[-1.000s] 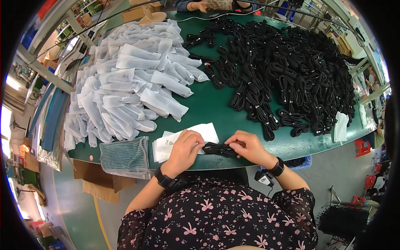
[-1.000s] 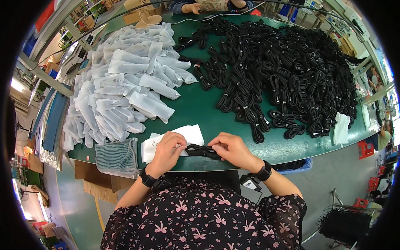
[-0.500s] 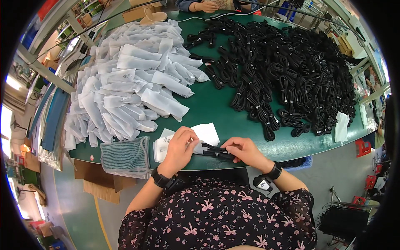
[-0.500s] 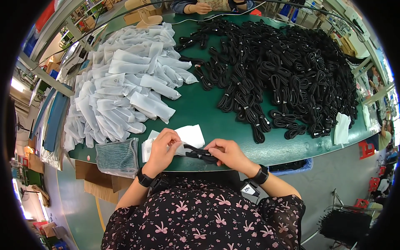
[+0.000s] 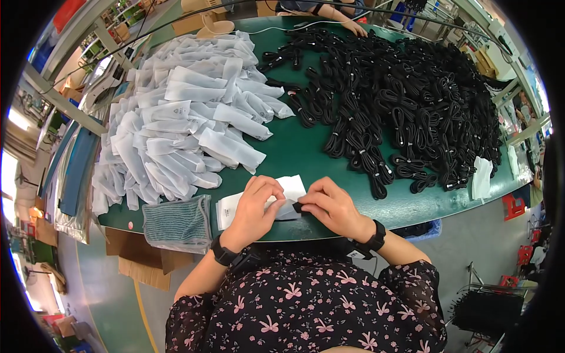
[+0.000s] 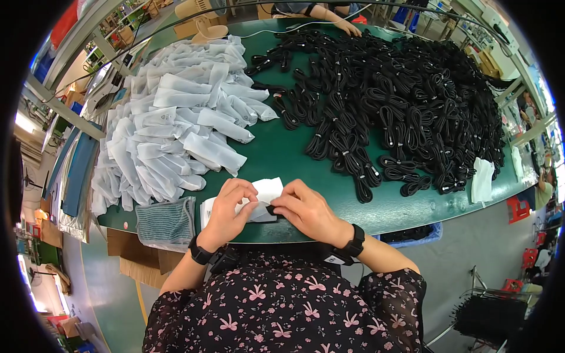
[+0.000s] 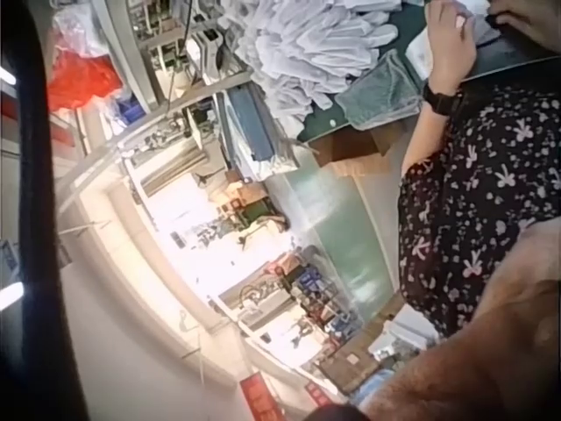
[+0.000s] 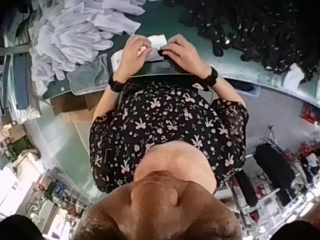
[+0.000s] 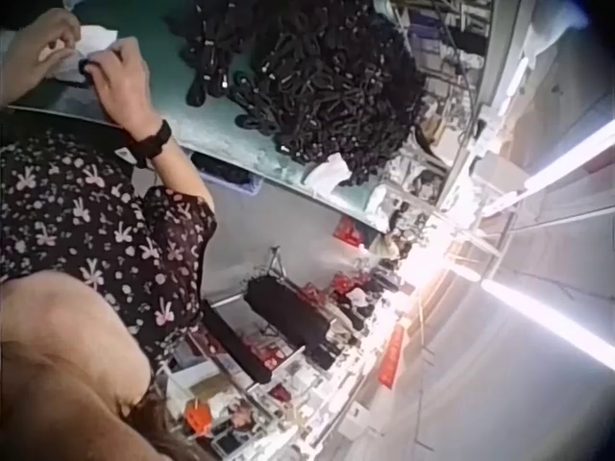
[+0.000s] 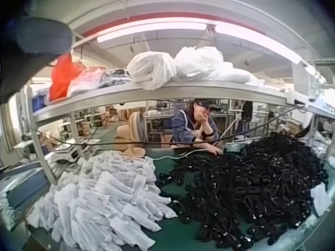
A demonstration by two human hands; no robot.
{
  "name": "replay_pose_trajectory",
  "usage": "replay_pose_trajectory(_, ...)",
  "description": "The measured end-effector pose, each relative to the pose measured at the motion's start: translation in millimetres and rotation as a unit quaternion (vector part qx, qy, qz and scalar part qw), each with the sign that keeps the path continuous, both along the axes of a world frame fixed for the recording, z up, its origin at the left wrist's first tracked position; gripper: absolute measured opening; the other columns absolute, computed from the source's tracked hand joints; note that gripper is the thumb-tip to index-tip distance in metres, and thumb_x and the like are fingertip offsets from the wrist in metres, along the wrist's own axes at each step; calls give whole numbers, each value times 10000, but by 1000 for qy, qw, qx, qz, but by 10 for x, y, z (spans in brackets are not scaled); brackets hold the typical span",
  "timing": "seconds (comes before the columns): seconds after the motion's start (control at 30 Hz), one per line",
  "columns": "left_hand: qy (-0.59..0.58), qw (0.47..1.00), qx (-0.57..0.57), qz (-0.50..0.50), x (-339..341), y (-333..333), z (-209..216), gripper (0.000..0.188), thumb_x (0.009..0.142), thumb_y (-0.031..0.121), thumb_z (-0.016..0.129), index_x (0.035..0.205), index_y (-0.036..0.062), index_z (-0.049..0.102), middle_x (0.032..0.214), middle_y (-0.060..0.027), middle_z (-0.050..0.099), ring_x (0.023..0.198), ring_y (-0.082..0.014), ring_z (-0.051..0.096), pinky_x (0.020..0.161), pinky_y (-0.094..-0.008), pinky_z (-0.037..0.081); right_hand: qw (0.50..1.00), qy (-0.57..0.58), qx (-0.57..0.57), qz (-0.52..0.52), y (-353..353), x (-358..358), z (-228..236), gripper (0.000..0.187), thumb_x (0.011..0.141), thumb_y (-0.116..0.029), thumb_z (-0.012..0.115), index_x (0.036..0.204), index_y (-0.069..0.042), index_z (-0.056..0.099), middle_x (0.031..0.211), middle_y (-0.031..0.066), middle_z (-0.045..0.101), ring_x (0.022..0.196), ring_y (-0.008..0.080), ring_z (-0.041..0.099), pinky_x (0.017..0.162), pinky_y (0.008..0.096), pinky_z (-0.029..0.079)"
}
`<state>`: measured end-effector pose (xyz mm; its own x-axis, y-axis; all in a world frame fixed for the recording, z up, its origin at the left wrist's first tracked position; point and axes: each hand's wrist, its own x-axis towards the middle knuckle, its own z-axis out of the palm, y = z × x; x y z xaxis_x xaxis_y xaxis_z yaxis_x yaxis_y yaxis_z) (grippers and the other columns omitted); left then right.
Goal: The person packages cables by hand, picking up a cable from a pile, sliding it into a plastic sleeve, and placing the sleeved cable onto a separate stack.
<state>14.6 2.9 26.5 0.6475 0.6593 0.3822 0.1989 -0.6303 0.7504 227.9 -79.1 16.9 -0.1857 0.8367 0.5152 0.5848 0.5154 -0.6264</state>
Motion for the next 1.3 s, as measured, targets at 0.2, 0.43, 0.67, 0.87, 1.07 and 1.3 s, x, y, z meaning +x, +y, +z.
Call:
replay_pose_trajectory(0.2,-90,978,-188,0,-86,214,140,47,881,11,635,917,17,605,1019,-31,604,858,-126,534,729,-264,443,994,99,32,25,167,-178,192,295,816,-12,735,1099,-46,656,952,102,565,757,210,599,650,292,513)
replay_pose_trajectory(0.43,-175,954,-128,208,-478,784,622,174,891,43,632,1064,29,651,950,0,603,770,-107,541,704,-252,453,952,-193,21,-236,696,581,-42,269,846,-139,723,1095,-71,646,921,139,551,754,306,601,642,387,523)
replay_pose_trajectory(0.67,63,989,-108,79,-122,109,-123,194,838,62,702,1019,22,644,947,-89,612,845,-196,603,743,-294,490,907,-308,-52,-281,749,660,-230,231,824,-185,742,955,-49,608,870,134,540,775,320,599,657,404,525)
replay_pose_trajectory(0.87,133,985,86,71,44,26,-493,139,795,45,716,910,23,640,870,-113,595,757,-269,624,658,-330,503,928,-241,-38,-281,579,611,-307,230,810,-113,723,994,-40,606,894,130,562,789,313,608,649,393,520)
replay_pose_trajectory(1.07,88,991,-55,84,-5,12,-435,112,826,32,695,900,3,616,815,-88,599,692,-209,591,643,-303,482,982,-29,-132,-128,142,342,-45,329,798,-51,697,1115,-32,612,916,108,551,754,289,604,640,385,517)
replay_pose_trajectory(1.3,32,975,-199,98,-53,67,-451,85,858,16,670,904,-5,602,796,-70,605,672,-149,535,644,-261,452,978,-209,15,-17,-116,179,-30,360,797,-36,690,1151,-53,626,945,94,535,697,246,597,610,353,513)
